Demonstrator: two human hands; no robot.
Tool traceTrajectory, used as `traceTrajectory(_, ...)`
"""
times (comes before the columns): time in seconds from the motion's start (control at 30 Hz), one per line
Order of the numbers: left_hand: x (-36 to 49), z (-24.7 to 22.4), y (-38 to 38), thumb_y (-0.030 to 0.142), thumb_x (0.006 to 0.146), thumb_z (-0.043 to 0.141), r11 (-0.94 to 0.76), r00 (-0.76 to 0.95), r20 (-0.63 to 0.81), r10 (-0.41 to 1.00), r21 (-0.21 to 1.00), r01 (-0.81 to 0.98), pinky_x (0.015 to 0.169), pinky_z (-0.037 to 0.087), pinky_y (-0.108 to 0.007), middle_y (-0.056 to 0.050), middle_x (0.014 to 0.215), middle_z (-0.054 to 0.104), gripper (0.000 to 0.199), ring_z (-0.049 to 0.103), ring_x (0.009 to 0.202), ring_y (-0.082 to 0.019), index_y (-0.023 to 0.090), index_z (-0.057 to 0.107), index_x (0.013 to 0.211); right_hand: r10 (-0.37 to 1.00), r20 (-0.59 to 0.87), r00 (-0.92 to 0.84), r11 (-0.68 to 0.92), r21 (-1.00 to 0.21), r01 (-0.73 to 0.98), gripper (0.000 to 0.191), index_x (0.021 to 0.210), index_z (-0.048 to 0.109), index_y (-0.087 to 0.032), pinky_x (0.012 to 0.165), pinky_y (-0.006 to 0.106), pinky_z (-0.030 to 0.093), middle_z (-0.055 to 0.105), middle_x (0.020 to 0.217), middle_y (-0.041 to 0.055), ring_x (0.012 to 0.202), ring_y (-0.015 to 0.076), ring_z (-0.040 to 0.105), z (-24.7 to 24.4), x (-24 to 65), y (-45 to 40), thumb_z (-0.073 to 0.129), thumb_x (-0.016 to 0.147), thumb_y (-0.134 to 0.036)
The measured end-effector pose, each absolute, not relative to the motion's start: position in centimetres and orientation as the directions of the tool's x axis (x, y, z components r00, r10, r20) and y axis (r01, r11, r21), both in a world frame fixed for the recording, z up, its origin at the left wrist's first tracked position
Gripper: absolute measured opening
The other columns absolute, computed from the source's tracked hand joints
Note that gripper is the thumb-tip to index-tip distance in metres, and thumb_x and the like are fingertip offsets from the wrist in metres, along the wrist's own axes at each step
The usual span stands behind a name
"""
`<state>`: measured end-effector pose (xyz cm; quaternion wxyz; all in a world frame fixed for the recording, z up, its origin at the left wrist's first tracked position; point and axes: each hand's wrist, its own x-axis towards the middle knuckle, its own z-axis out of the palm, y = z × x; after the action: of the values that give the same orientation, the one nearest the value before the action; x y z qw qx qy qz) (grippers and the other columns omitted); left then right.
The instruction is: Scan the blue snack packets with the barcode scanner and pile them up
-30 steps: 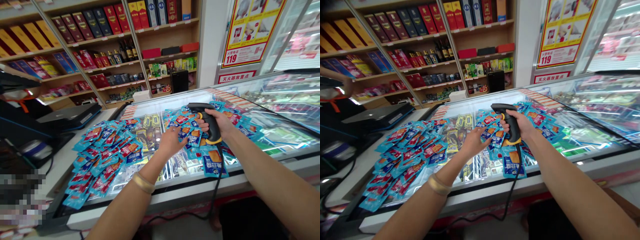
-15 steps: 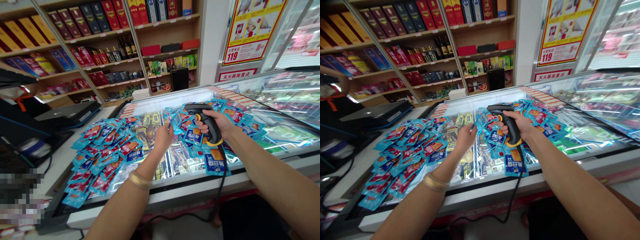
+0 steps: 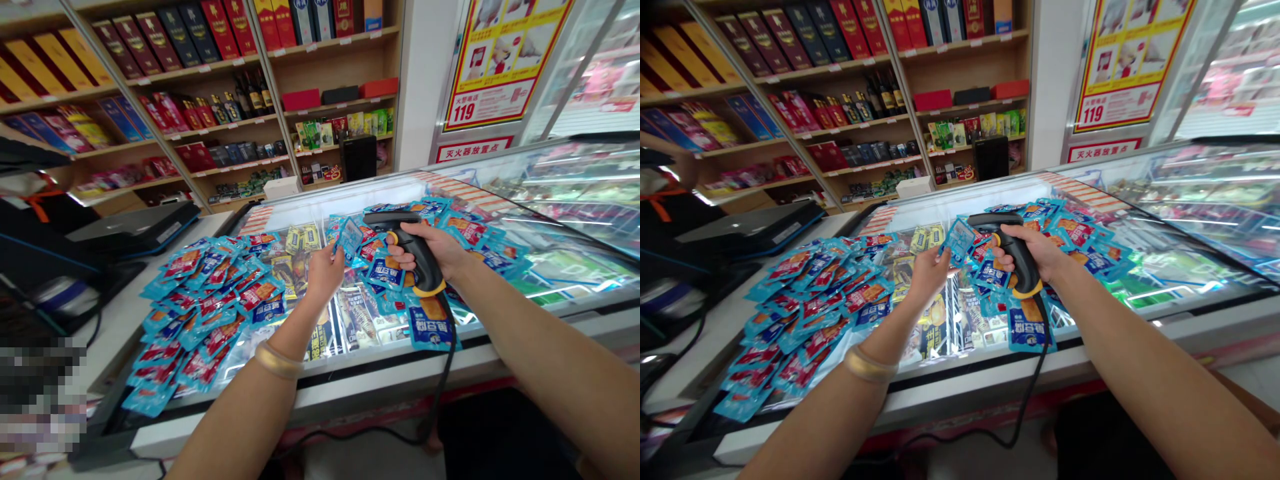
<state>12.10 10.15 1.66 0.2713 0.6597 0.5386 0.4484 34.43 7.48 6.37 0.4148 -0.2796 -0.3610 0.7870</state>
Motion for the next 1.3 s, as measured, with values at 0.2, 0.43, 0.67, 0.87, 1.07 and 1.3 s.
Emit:
traceTrajectory(0.2, 12.1, 1.5, 10.3, 0.039, 0.093, 0.047, -0.276, 0.019, 0.304, 0.952, 0.834, 0.477, 0.066, 0.054, -0.028, -0.002, 0.063, 0.066, 0.032, 0.067, 0.064, -0.018, 0.017, 0.069, 0.086, 0.86, -0.145, -0.489, -0.382, -0.818, -0.43, 0.021, 0.082, 0.058, -0.015, 0.043, 0.019, 0.042, 0.053, 0.063, 0.0018, 0.049, 0.0096, 0.044, 6.3, 34.4, 7.5, 0.058, 0.09, -0.034)
traceTrajectory(0.43, 11.4, 3.3, 9.3, 0.034, 0.095, 0.043, -0.3, -0.024, 0.395, 0.918, 0.734, 0.609, 0.072, 0.054, -0.03, -0.006, 0.079, 0.074, 0.036, 0.069, 0.073, -0.02, 0.017, 0.07, 0.112, 0.886, -0.115, -0.45, -0.358, -0.786, -0.504, 0.016, 0.085, 0.056, -0.017, 0.04, 0.022, 0.042, 0.051, 0.065, 0.0015, 0.047, 0.0111, 0.043, 6.3, 34.0, 7.4, 0.058, 0.088, -0.033)
traceTrajectory(0.67, 3.2, 8.1, 6.7, 0.029, 0.097, 0.037, -0.228, -0.086, 0.583, 0.808, 0.443, 0.867, 0.088, 0.052, -0.033, -0.013, 0.109, 0.075, 0.047, 0.071, 0.093, -0.024, 0.016, 0.056, 0.138, 0.84, -0.104, -0.533, -0.394, -0.792, -0.467, 0.015, 0.088, 0.054, -0.018, 0.041, 0.02, 0.042, 0.052, 0.065, 0.0011, 0.047, 0.01, 0.043, 8.0, 30.1, 7.4, 0.057, 0.088, -0.033)
traceTrajectory(0.87, -5.3, 8.4, 5.1, 0.03, 0.096, 0.033, 0.051, -0.126, 0.5, 0.856, 0.161, 0.986, 0.118, 0.026, -0.059, -0.009, 0.153, 0.046, 0.053, 0.038, 0.144, -0.034, 0.024, 0.047, 0.147, 0.757, -0.097, -0.646, -0.475, -0.76, -0.443, 0.017, 0.086, 0.055, -0.017, 0.041, 0.019, 0.042, 0.052, 0.063, 0.0006, 0.046, 0.0098, 0.044, 8.4, 24.2, 7.4, 0.055, 0.09, -0.034)
traceTrajectory(1.07, -8.0, 5.3, 5.2, 0.053, 0.096, 0.031, 0.18, -0.207, 0.282, 0.937, 0.116, 0.977, 0.112, 0.014, -0.076, -0.008, 0.166, 0.017, 0.062, 0.008, 0.152, -0.042, 0.031, 0.031, 0.155, 0.679, -0.13, -0.722, -0.565, -0.721, -0.401, 0.021, 0.083, 0.058, -0.015, 0.042, 0.019, 0.045, 0.053, 0.064, 0.0016, 0.046, 0.0096, 0.046, 7.8, 20.4, 7.8, 0.055, 0.091, -0.033)
traceTrajectory(1.3, -8.1, 5.5, 6.6, 0.055, 0.096, 0.029, 0.184, -0.202, 0.255, 0.946, 0.093, 0.979, 0.112, 0.009, -0.077, -0.011, 0.166, 0.018, 0.065, 0.007, 0.152, -0.041, 0.028, 0.029, 0.156, 0.666, -0.136, -0.734, -0.596, -0.689, -0.413, 0.021, 0.083, 0.058, -0.015, 0.041, 0.018, 0.043, 0.053, 0.063, 0.0019, 0.046, 0.0093, 0.046, 7.5, 19.4, 8.0, 0.053, 0.092, -0.033)
